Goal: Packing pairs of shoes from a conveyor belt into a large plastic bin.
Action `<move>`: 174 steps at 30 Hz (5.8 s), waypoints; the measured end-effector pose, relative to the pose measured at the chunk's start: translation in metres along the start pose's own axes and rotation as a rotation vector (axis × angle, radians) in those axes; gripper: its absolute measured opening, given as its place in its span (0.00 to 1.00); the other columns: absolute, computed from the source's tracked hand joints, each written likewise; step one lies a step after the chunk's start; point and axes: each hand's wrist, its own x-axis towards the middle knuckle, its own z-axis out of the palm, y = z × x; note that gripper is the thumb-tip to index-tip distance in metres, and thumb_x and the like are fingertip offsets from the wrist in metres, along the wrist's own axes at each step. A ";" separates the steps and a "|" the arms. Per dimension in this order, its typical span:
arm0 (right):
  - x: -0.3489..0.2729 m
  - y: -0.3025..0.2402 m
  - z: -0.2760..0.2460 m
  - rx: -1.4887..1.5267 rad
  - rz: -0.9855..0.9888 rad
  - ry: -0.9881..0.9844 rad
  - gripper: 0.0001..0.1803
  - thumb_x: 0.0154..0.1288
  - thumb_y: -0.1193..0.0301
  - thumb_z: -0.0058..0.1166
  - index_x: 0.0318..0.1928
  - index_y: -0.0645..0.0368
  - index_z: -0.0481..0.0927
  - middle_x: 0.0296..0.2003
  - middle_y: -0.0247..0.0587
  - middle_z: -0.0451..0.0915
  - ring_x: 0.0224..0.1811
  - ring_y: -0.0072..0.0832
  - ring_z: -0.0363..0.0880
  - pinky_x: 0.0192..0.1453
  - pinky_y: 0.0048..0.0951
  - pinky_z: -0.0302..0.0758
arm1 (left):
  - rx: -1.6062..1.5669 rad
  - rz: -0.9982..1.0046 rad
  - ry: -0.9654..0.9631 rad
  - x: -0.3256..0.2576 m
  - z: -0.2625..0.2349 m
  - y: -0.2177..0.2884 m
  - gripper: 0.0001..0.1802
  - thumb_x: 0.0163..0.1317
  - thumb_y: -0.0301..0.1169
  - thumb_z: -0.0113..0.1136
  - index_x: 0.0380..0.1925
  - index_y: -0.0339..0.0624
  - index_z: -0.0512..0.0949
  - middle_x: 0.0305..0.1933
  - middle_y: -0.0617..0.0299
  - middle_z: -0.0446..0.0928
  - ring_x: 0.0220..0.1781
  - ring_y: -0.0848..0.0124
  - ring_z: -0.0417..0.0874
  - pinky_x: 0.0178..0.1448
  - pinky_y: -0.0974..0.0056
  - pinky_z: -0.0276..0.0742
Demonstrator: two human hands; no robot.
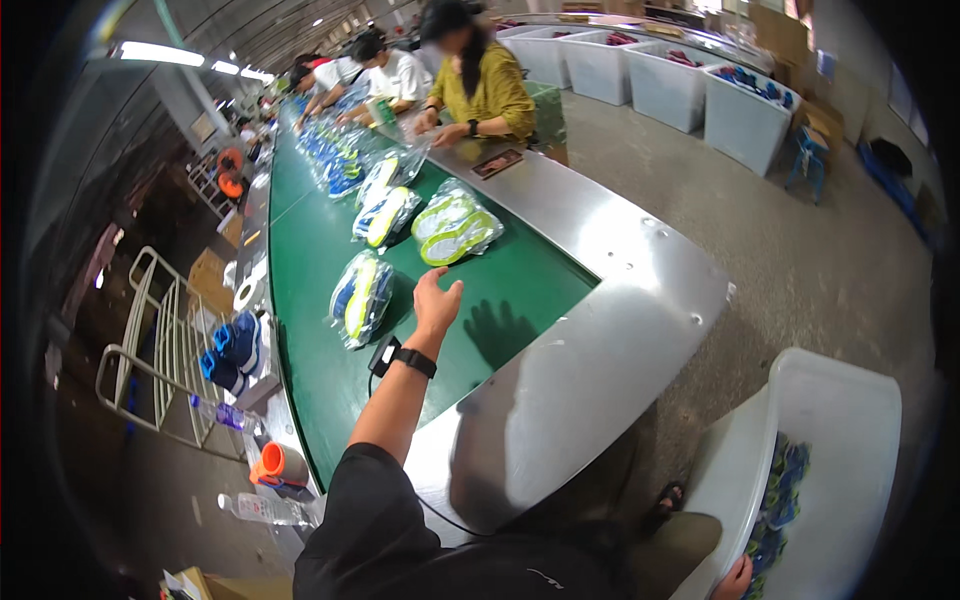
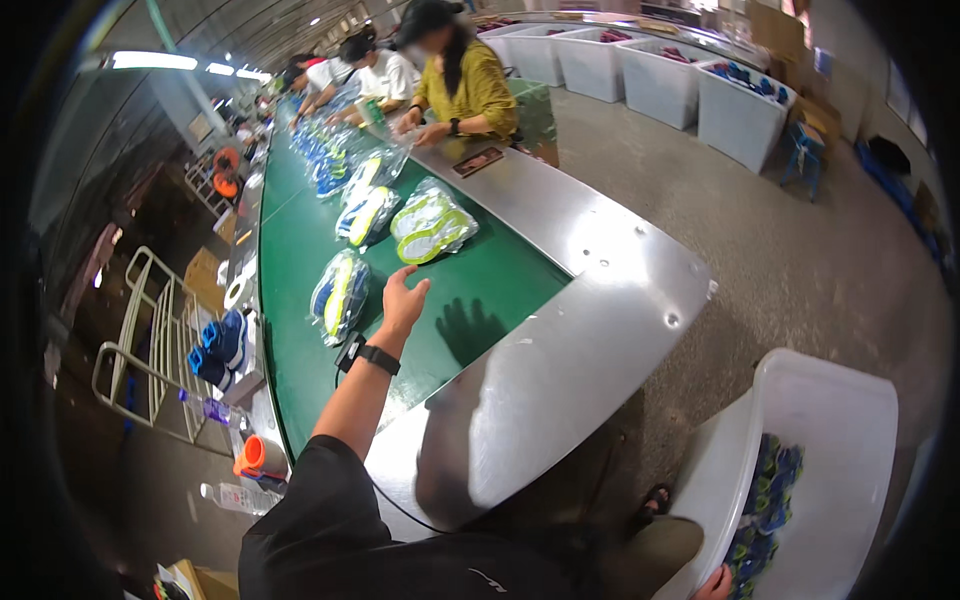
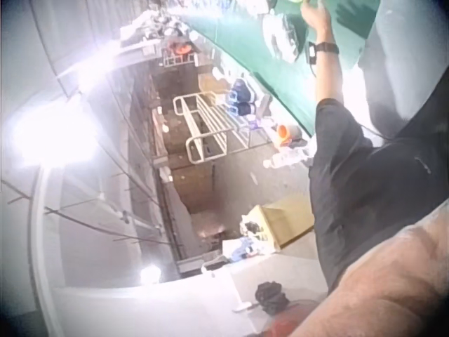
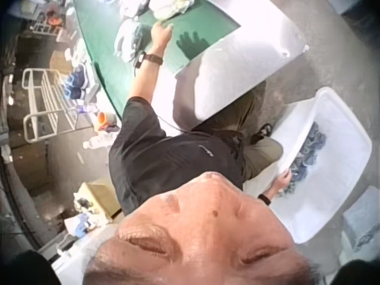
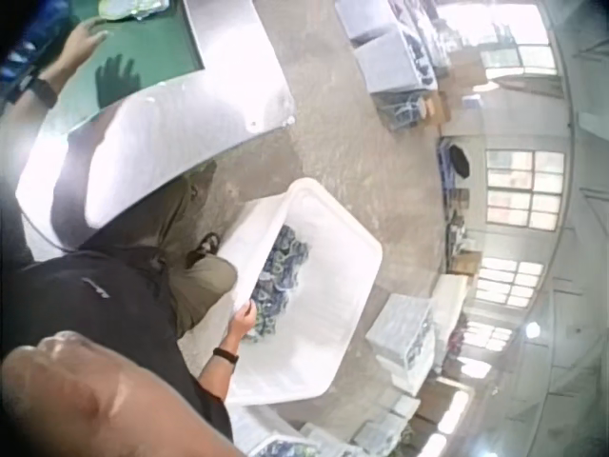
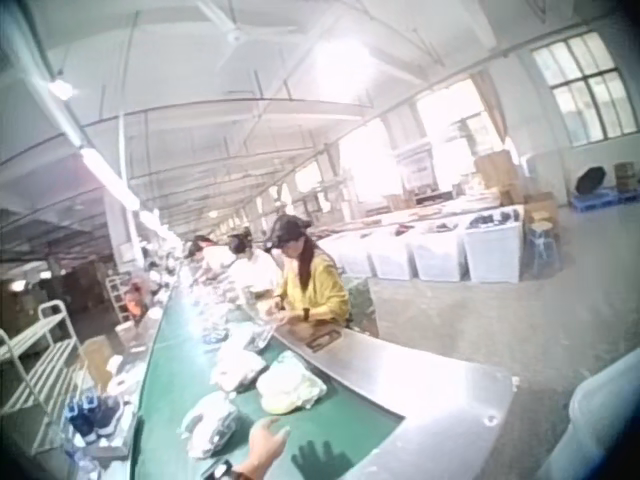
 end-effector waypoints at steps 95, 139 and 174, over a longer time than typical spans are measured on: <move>0.040 -0.160 -0.066 1.155 0.062 -1.071 0.28 0.73 0.50 0.60 0.57 0.64 0.81 0.41 0.39 0.86 0.29 0.24 0.85 0.36 0.26 0.83 | -0.867 -0.909 -2.046 -0.364 0.089 0.239 0.31 0.76 0.50 0.48 0.64 0.34 0.73 0.56 0.47 0.82 0.53 0.57 0.87 0.55 0.54 0.88; 0.006 -0.062 -0.091 1.058 0.196 -0.513 0.19 0.72 0.65 0.62 0.55 0.66 0.82 0.46 0.35 0.85 0.46 0.21 0.82 0.54 0.26 0.78 | -0.507 -0.219 -1.874 -0.366 0.087 0.209 0.22 0.79 0.40 0.48 0.58 0.33 0.77 0.48 0.53 0.84 0.48 0.63 0.85 0.53 0.62 0.80; 0.030 0.026 -0.009 0.569 0.272 -0.223 0.28 0.68 0.52 0.63 0.57 0.62 0.80 0.46 0.43 0.82 0.49 0.35 0.82 0.54 0.39 0.79 | -0.245 -0.224 -1.585 -0.356 0.072 0.221 0.21 0.80 0.39 0.51 0.61 0.34 0.77 0.49 0.57 0.84 0.47 0.73 0.83 0.49 0.69 0.78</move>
